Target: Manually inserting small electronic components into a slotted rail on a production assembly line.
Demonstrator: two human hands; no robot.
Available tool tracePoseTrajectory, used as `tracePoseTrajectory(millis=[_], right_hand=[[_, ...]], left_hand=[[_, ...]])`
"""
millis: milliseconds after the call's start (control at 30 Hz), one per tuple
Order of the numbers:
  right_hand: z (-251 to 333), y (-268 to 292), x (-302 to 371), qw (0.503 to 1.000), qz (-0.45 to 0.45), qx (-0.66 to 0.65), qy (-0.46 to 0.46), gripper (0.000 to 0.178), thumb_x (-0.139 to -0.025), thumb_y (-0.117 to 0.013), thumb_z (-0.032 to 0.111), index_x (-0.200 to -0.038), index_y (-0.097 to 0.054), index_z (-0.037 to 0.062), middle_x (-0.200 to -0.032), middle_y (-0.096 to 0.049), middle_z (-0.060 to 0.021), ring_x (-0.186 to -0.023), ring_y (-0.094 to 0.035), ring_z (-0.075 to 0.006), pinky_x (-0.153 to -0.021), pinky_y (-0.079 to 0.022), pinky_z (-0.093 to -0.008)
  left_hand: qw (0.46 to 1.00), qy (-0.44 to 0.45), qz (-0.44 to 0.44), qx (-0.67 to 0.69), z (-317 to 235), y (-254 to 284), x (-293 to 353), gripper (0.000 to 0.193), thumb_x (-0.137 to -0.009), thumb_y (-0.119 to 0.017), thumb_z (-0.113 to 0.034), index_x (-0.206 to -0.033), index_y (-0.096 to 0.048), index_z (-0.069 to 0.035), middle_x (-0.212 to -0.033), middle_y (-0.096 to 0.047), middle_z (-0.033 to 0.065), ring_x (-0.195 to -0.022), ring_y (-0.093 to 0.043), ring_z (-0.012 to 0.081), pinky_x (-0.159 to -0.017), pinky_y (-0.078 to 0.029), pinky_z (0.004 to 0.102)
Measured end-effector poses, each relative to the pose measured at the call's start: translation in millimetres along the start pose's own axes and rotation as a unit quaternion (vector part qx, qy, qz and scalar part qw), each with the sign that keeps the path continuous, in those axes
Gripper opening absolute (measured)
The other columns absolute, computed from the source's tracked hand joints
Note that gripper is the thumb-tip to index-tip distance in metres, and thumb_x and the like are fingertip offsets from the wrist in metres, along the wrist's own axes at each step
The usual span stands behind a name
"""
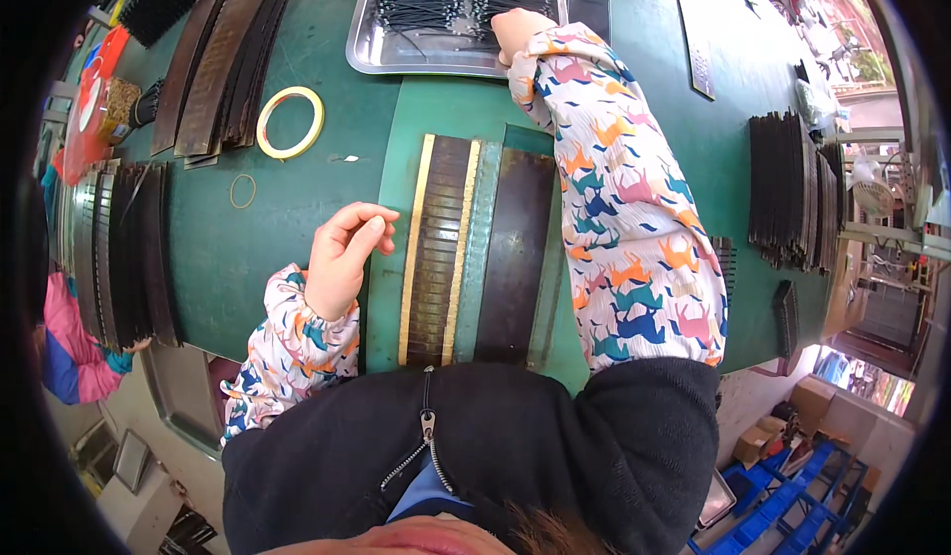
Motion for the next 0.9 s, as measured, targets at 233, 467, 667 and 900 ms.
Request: tracePoseTrajectory(millis=[233, 467, 667, 900], right_hand=[[1, 4, 18, 0.997, -0.072, -0.012, -0.026, 0.019, -0.080, -0.056, 0.014, -0.096, -0.063, 0.0061, -0.093, -0.069, -0.0160, -0.093, -0.064, -0.0372, -0.081, -0.052, -0.0467], [-5, 21, 49, 0.985, -0.143, 0.098, 0.009, 0.015, -0.084, -0.053, 0.012, -0.096, -0.061, 0.0065, -0.091, -0.068, -0.0165, -0.084, -0.065, -0.0378, -0.076, -0.051, -0.0486], [28, 43, 163, 0.915, -0.307, -0.262, -0.003, 0.012, -0.094, -0.053, 0.015, -0.097, -0.056, 0.0044, -0.079, -0.064, -0.0158, -0.072, -0.062, -0.0349, -0.065, -0.048, -0.0408], [90, -24, 271, 0.743, -0.098, -0.662, 0.012, 0.015, -0.097, -0.053, 0.015, -0.096, -0.054, -0.0001, -0.074, -0.057, -0.0132, -0.064, -0.052, -0.0232, -0.064, -0.045, -0.0314]], left_hand=[[1.000, 0.005, 0.003, -0.015, 3, -1, -1, 0.017, -0.097, -0.056, -0.014, -0.105, -0.066, -0.002, -0.085, -0.062, 0.0000, -0.077, -0.058, 0.0084, -0.072, -0.049, 0.0237], [1.000, -0.004, 0.009, -0.024, 6, -4, 0, 0.018, -0.096, -0.055, -0.012, -0.103, -0.065, 0.000, -0.086, -0.063, 0.0036, -0.073, -0.059, 0.0101, -0.069, -0.049, 0.0241], [0.999, 0.015, 0.043, 0.010, -10, -24, 4, 0.019, -0.096, -0.056, -0.013, -0.106, -0.065, 0.001, -0.086, -0.064, 0.0038, -0.073, -0.059, 0.0102, -0.068, -0.049, 0.0242], [0.988, 0.032, 0.147, 0.019, -13, -105, -15, 0.021, -0.092, -0.063, -0.008, -0.111, -0.063, 0.002, -0.087, -0.067, 0.0056, -0.074, -0.062, 0.0104, -0.068, -0.052, 0.0247]])
Point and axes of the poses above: each hand's wrist, its own x-axis away from the middle knuckle, its own y-axis out of the back of the hand, z = x × y, the point moved 6 cm from there along -x, towards the middle knuckle
